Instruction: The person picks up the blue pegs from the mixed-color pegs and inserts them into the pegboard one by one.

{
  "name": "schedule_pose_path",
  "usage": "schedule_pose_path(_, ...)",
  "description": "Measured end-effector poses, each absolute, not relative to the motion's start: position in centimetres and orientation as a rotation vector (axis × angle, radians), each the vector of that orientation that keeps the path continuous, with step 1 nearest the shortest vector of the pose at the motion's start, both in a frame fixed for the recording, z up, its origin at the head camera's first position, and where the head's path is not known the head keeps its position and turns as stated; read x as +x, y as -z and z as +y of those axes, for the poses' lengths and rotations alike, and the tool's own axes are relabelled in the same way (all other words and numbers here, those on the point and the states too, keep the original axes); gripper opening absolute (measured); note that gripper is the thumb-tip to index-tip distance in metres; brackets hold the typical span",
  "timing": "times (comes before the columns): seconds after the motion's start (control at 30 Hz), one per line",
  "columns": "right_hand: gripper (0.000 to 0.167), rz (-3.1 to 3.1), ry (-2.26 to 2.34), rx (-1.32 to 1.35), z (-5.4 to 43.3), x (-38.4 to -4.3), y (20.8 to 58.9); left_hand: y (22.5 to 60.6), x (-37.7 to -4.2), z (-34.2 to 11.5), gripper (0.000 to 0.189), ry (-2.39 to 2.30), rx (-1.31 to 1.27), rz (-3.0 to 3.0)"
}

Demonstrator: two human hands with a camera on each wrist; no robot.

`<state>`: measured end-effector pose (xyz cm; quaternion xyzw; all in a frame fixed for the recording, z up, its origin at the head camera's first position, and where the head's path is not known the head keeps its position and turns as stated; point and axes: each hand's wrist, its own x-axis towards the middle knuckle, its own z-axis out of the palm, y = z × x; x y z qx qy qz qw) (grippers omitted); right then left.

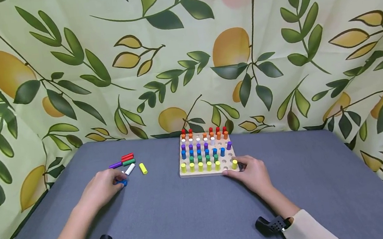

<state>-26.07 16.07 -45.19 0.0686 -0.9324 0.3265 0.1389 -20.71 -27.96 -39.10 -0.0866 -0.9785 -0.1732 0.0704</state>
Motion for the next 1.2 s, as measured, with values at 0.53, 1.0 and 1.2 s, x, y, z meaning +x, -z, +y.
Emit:
schedule_pose_path(0.53,0.073,-2.691,-0.942,0.196,16.1,-26.3,45.1,39.6,-21.2,-27.1,0.011,0.605,-0.277,-2.95)
schedule_pose_path(1.0,0.072,-2.707,-0.962,0.197,15.9,-26.3,45.2,39.6,-21.2,-23.6,0.008,0.634,-0.394,-2.903)
schedule_pose_path(1.2,0.071,-2.705,-0.973,0.193,15.9,-26.1,45.0,38.1,-21.5,-21.4,0.021,0.7,-0.405,-2.87)
